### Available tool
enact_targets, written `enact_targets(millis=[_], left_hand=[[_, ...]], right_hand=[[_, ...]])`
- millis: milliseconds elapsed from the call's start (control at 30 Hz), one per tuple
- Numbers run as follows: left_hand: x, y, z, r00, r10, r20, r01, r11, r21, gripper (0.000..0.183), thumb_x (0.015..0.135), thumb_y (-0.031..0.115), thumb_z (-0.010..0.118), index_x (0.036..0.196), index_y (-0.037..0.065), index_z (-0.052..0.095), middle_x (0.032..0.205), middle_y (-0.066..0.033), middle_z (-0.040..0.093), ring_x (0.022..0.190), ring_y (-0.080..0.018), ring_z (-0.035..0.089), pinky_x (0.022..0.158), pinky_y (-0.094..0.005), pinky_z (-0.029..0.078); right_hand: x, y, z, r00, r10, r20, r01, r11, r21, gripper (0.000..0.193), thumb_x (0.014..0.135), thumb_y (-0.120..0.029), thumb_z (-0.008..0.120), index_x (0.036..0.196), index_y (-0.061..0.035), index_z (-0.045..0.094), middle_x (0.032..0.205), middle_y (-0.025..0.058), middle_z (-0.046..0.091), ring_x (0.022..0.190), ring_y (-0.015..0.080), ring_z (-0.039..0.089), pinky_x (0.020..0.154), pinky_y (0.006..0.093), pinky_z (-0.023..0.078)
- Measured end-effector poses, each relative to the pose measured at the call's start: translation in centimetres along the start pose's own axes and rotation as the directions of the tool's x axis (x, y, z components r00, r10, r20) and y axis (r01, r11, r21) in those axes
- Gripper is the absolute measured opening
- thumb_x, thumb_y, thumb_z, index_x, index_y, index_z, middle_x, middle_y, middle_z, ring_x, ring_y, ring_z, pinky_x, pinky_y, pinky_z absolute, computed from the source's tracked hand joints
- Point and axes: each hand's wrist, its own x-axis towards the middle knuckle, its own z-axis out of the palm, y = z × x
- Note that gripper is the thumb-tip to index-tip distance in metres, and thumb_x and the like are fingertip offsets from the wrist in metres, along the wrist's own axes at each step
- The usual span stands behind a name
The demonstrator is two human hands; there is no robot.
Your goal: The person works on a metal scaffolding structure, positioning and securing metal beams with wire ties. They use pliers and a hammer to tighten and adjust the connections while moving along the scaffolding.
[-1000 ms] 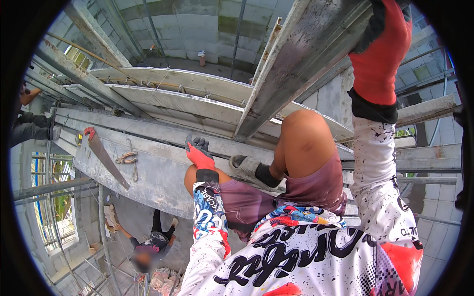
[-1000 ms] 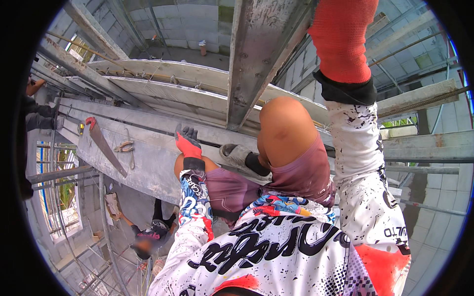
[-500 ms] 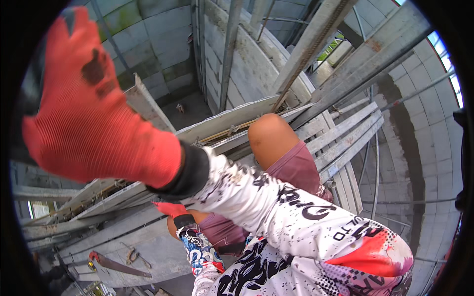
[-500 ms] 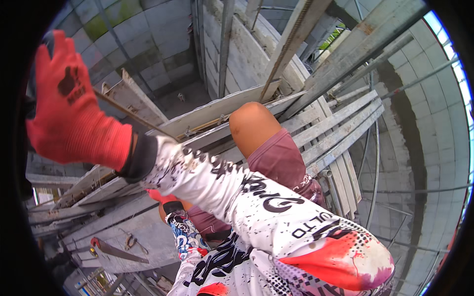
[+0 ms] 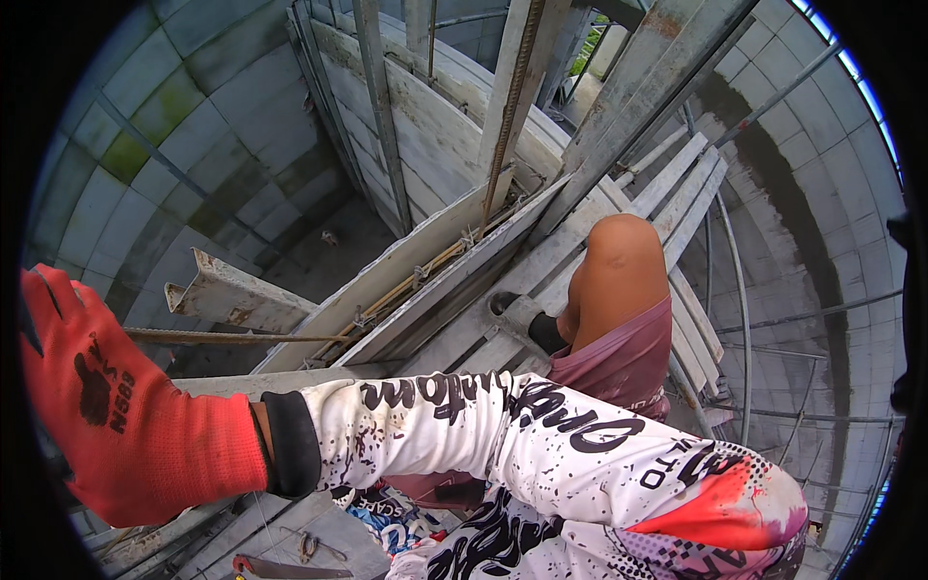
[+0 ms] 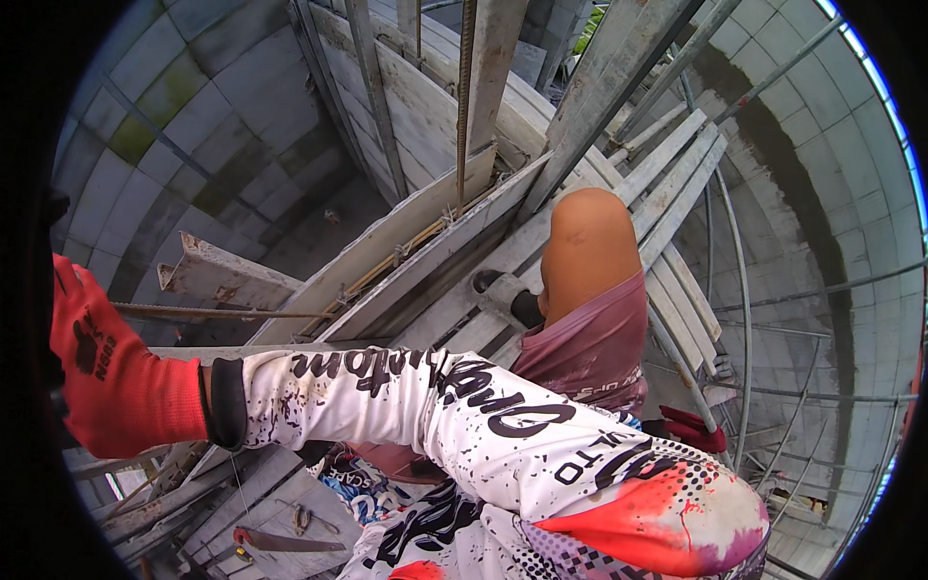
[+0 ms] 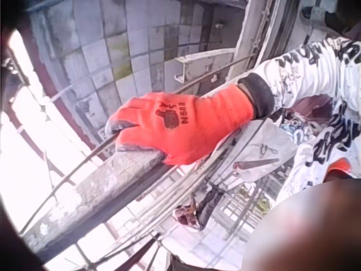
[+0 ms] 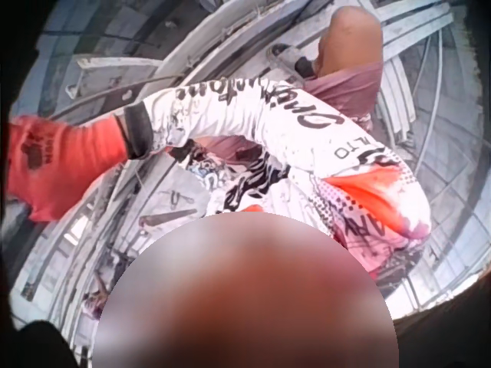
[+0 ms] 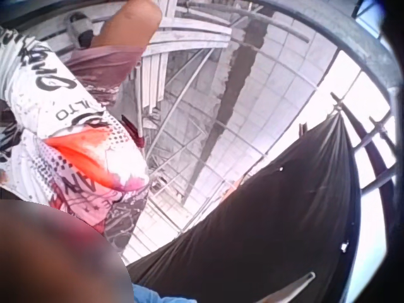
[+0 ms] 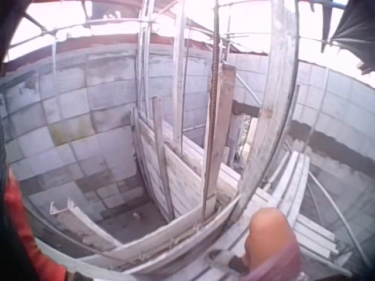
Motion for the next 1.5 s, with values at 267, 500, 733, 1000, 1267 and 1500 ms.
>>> enact_targets(millis=[267, 500, 733, 1000, 1267, 1500], left_hand=[[-1.1, -0.4, 1.1, 0.992, 0.114, -0.050, -0.105, 0.983, 0.153, 0.079, 0.100, 0.035, 0.045, 0.152, -0.015, 0.013, 0.160, -0.0371, 0.004, 0.149, -0.0479, 0.009, 0.123, -0.0554, 0.008], [-1.6, 0.7, -3.6, 0.964, 0.258, 0.064, -0.045, -0.076, 0.996, 0.069, 0.101, 0.038, 0.047, 0.152, -0.005, 0.027, 0.154, -0.0333, 0.026, 0.142, -0.0448, 0.031, 0.116, -0.0540, 0.030], [-18.1, -4.5, -17.9, 0.812, 0.368, -0.452, 0.282, 0.431, 0.857, 0.064, 0.100, 0.044, 0.049, 0.148, 0.003, 0.040, 0.147, -0.0239, 0.044, 0.129, -0.0391, 0.051, 0.108, -0.0549, 0.043], [-22.4, -3.5, -24.3, 0.611, 0.299, -0.733, 0.250, 0.806, 0.537, 0.057, 0.100, 0.046, 0.047, 0.142, 0.007, 0.051, 0.140, -0.0165, 0.057, 0.123, -0.0361, 0.059, 0.105, -0.0533, 0.048], [-22.3, -2.5, -26.4, 0.621, 0.290, -0.728, 0.230, 0.820, 0.523, 0.056, 0.101, 0.050, 0.042, 0.141, 0.013, 0.053, 0.143, -0.0127, 0.056, 0.129, -0.0334, 0.055, 0.112, -0.0502, 0.041], [-21.5, -3.9, -23.3, 0.564, 0.276, -0.778, 0.214, 0.861, 0.461, 0.058, 0.100, 0.052, 0.042, 0.141, 0.013, 0.054, 0.140, -0.0108, 0.058, 0.125, -0.0323, 0.057, 0.109, -0.0505, 0.043]], right_hand=[[-0.2, 0.4, 0.0, 1.000, 0.002, 0.028, -0.004, 0.998, 0.060, 0.090, 0.075, -0.042, 0.075, 0.144, 0.0063, 0.042, 0.148, 0.0479, 0.020, 0.143, 0.0562, 0.021, 0.118, 0.0603, 0.017], [-0.9, -0.3, -1.7, 0.996, -0.013, 0.089, -0.005, 0.981, 0.194, 0.093, 0.073, -0.045, 0.077, 0.145, 0.0043, 0.042, 0.149, 0.0470, 0.021, 0.143, 0.0556, 0.022, 0.118, 0.0603, 0.017], [-14.2, 8.6, -14.3, 0.930, 0.129, 0.344, -0.170, 0.981, 0.094, 0.088, 0.071, -0.051, 0.079, 0.141, -0.0062, 0.050, 0.148, 0.0297, 0.038, 0.138, 0.0481, 0.035, 0.115, 0.0571, 0.028], [-27.9, 22.0, -36.4, -0.008, 0.576, 0.817, -0.113, 0.812, -0.573, 0.047, 0.087, -0.043, 0.064, 0.116, -0.0068, 0.063, 0.115, 0.0137, 0.064, 0.108, 0.0330, 0.063, 0.092, 0.0449, 0.050], [-26.3, 27.8, -36.3, 0.393, 0.608, 0.690, -0.101, 0.774, -0.625, 0.040, 0.086, -0.030, 0.071, 0.119, -0.0106, 0.062, 0.112, 0.0125, 0.062, 0.108, 0.0320, 0.062, 0.091, 0.0443, 0.050], [-26.6, 28.9, -34.5, 0.401, 0.666, 0.629, -0.194, 0.733, -0.652, 0.043, 0.083, -0.028, 0.074, 0.120, -0.0093, 0.062, 0.113, 0.0140, 0.061, 0.109, 0.0334, 0.061, 0.091, 0.0449, 0.051]])
